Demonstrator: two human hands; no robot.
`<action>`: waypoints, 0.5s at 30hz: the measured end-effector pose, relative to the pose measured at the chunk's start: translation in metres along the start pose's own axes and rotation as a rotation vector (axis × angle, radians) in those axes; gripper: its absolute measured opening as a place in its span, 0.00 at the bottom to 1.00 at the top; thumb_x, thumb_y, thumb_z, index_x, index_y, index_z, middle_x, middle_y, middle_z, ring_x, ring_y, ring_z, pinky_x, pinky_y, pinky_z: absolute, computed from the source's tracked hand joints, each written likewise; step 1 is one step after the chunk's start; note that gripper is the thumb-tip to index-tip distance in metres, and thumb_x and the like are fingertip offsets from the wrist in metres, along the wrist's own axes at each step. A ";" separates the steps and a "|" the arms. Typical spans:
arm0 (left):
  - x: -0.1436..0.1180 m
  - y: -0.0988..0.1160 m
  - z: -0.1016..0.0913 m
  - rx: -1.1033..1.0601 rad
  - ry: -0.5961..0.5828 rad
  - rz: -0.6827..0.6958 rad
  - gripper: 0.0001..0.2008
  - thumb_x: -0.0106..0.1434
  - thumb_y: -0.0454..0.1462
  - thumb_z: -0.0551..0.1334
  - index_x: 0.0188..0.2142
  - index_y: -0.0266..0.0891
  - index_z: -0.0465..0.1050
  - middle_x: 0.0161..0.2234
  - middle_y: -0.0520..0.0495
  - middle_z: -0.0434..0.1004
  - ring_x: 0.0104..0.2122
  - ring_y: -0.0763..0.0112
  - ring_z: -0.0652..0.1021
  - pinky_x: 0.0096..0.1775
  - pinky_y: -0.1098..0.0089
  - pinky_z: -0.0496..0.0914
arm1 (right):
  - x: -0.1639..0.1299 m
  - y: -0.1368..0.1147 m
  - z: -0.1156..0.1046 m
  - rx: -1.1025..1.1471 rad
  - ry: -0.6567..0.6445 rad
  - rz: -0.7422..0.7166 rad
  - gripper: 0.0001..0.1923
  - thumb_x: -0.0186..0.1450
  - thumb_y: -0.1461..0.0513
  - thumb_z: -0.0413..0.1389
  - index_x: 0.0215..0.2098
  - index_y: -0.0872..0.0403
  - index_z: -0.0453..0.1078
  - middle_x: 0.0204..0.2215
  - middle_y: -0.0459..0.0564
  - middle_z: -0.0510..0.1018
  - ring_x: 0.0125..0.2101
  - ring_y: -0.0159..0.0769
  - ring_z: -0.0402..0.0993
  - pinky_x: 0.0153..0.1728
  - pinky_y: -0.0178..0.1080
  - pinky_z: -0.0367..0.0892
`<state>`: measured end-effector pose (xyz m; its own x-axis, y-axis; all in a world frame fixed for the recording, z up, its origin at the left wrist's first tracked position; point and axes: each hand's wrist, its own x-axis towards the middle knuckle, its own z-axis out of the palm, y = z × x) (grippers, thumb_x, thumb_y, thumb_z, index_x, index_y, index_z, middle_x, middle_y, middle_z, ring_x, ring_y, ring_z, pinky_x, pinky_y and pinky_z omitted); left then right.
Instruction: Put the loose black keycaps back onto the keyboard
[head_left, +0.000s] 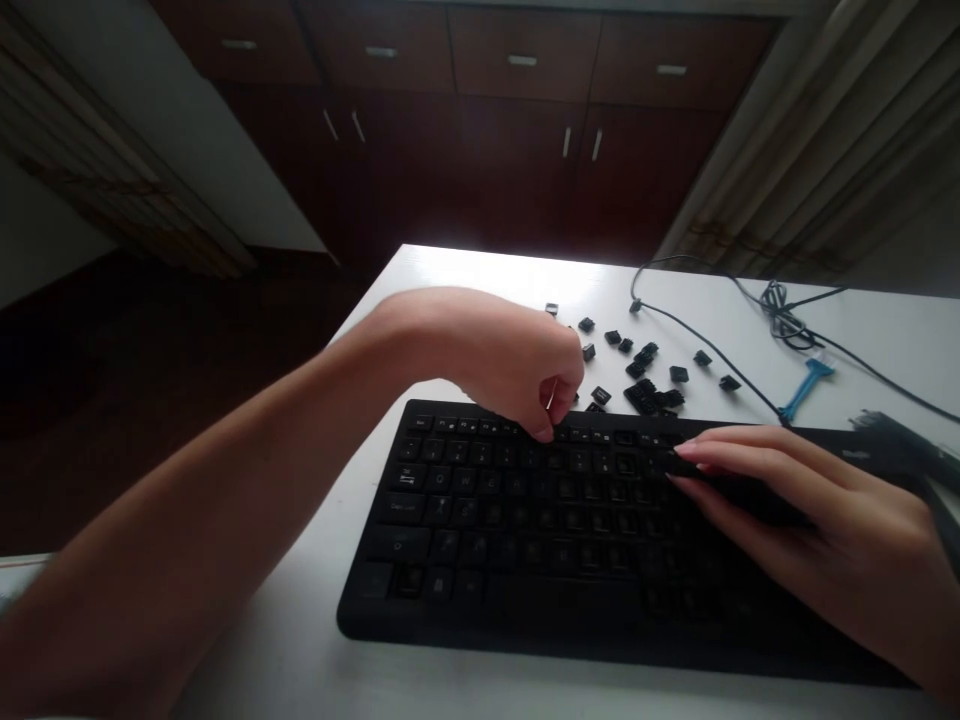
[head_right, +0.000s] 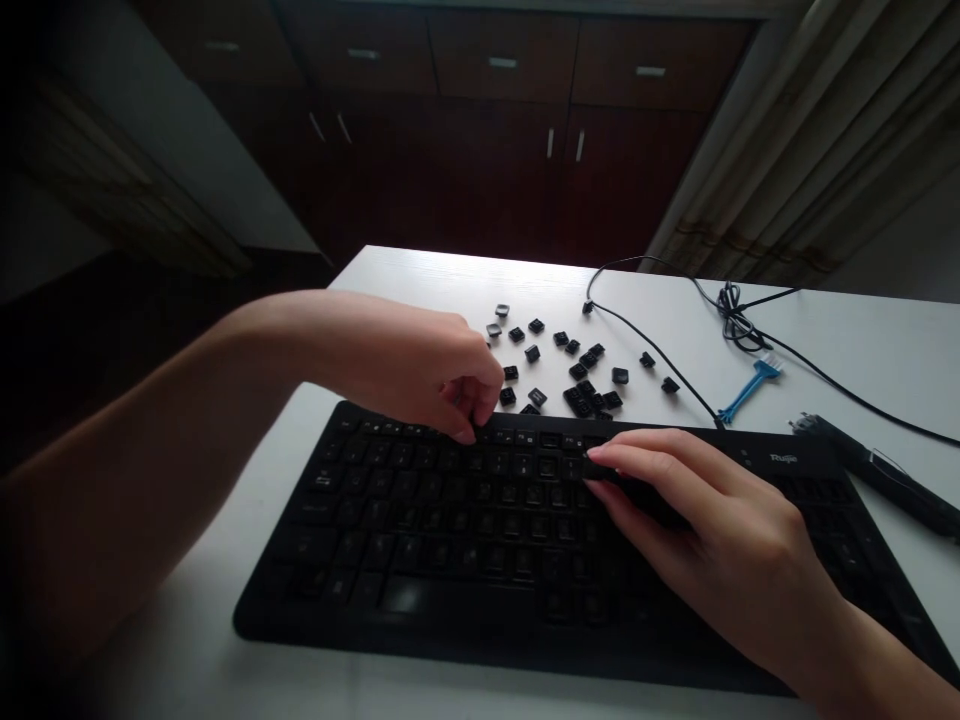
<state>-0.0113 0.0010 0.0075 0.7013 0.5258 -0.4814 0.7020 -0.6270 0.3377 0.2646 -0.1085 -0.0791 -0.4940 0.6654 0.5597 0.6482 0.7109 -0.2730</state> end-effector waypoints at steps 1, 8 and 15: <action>0.001 -0.001 0.001 -0.003 0.002 -0.002 0.06 0.62 0.40 0.68 0.39 0.45 0.80 0.36 0.55 0.82 0.28 0.75 0.73 0.32 0.73 0.58 | 0.000 0.000 0.000 0.002 -0.008 0.005 0.14 0.66 0.69 0.63 0.48 0.53 0.76 0.43 0.47 0.81 0.41 0.31 0.79 0.47 0.32 0.73; 0.006 -0.003 0.001 -0.010 -0.022 -0.031 0.08 0.61 0.42 0.67 0.41 0.47 0.81 0.36 0.54 0.81 0.30 0.73 0.74 0.35 0.72 0.60 | 0.001 -0.001 -0.001 0.041 -0.017 0.027 0.14 0.65 0.70 0.64 0.48 0.54 0.76 0.43 0.49 0.81 0.41 0.32 0.79 0.46 0.33 0.75; 0.006 0.000 0.002 -0.012 -0.007 -0.029 0.07 0.62 0.41 0.68 0.40 0.48 0.80 0.35 0.57 0.82 0.30 0.75 0.75 0.32 0.75 0.59 | 0.002 -0.001 0.000 0.070 -0.021 0.053 0.15 0.64 0.70 0.64 0.49 0.53 0.76 0.42 0.50 0.81 0.40 0.34 0.80 0.43 0.35 0.77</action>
<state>-0.0071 0.0033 0.0029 0.6800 0.5396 -0.4965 0.7233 -0.6046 0.3336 0.2630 -0.1084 -0.0778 -0.4727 0.7068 0.5263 0.6324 0.6880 -0.3561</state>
